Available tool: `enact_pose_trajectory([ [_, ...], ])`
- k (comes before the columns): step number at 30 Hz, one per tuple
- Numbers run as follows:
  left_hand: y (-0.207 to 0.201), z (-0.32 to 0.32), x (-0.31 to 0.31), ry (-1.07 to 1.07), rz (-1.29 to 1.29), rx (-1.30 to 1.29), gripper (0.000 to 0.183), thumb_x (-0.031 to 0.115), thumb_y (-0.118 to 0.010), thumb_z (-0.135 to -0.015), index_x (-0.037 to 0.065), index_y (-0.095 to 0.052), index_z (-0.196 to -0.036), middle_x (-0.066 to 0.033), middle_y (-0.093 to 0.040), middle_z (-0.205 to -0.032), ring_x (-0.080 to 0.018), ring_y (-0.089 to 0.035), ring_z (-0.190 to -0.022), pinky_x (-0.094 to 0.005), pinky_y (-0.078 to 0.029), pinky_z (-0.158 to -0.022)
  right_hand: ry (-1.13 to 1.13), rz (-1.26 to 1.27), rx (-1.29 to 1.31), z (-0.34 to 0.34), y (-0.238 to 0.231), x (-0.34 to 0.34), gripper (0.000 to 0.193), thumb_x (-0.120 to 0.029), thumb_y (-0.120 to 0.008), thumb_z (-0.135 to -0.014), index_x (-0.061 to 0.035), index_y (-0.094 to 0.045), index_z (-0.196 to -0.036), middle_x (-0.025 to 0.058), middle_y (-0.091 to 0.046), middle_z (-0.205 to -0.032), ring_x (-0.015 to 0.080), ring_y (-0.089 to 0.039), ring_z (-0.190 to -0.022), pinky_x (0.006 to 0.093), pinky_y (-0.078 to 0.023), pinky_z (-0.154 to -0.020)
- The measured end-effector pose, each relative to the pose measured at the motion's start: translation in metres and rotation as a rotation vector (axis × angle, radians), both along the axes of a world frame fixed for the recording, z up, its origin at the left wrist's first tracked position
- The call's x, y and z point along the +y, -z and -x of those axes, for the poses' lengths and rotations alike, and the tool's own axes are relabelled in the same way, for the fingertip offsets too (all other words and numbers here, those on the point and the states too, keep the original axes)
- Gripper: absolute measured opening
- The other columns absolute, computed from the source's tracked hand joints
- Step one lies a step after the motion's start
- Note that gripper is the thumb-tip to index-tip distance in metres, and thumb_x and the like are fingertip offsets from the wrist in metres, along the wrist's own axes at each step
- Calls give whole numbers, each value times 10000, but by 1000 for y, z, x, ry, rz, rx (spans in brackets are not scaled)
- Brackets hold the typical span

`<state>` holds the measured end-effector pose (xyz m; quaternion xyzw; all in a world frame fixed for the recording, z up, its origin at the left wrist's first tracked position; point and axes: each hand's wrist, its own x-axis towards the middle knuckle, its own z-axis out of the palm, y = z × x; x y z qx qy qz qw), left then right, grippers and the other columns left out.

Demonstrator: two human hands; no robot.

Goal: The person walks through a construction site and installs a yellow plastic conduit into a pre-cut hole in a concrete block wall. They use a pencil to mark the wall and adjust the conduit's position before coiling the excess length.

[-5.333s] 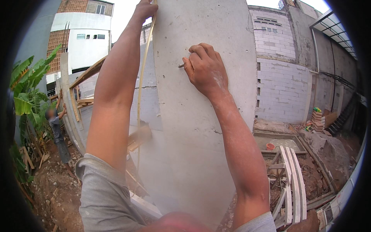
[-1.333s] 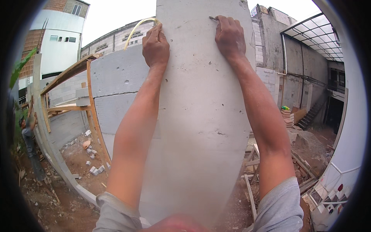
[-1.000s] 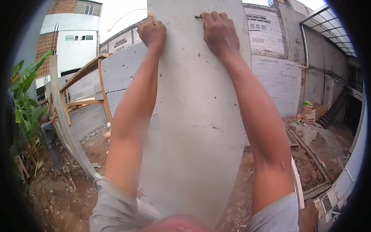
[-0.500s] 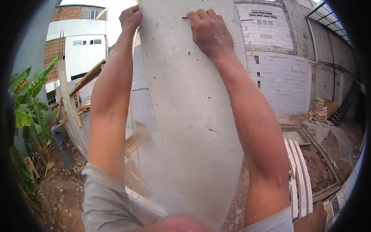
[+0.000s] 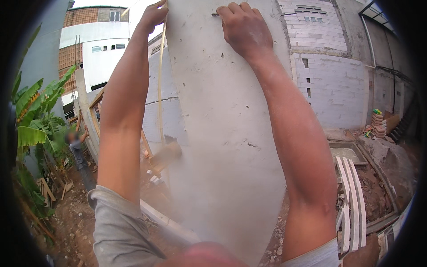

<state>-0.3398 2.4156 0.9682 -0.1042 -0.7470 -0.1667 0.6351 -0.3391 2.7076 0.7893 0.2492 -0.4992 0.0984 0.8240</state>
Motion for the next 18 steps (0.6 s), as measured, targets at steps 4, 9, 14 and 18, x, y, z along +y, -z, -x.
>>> enact_pose_trajectory([
  [4,0,10,-21,166,-31,-77,715,58,-566,-823,112,-501,-1533,-49,-677,-747,-141,-573,-584,-318,-444,-505,-24,-2,-9,-2,0,-3,200,-143,-625,-999,-121,-727,-1169,18,-717,-975,193,-661,-952,353,-547,-895],
  [9,-25,7,-32,159,-88,11,577,81,-603,-803,82,-666,-1377,-52,-748,-929,-130,-661,-774,-304,-535,-787,-119,5,9,-6,-1,-6,168,-97,-624,-923,-115,-712,-1064,10,-690,-927,201,-651,-947,367,-523,-859],
  [14,7,2,19,117,-106,172,586,115,-621,-845,73,-619,-1429,-24,-719,-909,-89,-613,-738,-284,-522,-742,-84,3,40,8,-5,-2,133,-108,-621,-928,-114,-713,-1023,11,-684,-902,200,-657,-939,371,-525,-854],
  [18,5,3,4,135,-47,203,563,162,-640,-881,84,-612,-1438,-40,-713,-897,-97,-622,-751,-290,-530,-751,-32,16,-36,-1,-4,-6,191,-152,-625,-987,-113,-729,-1143,15,-707,-945,192,-667,-936,360,-538,-891],
])
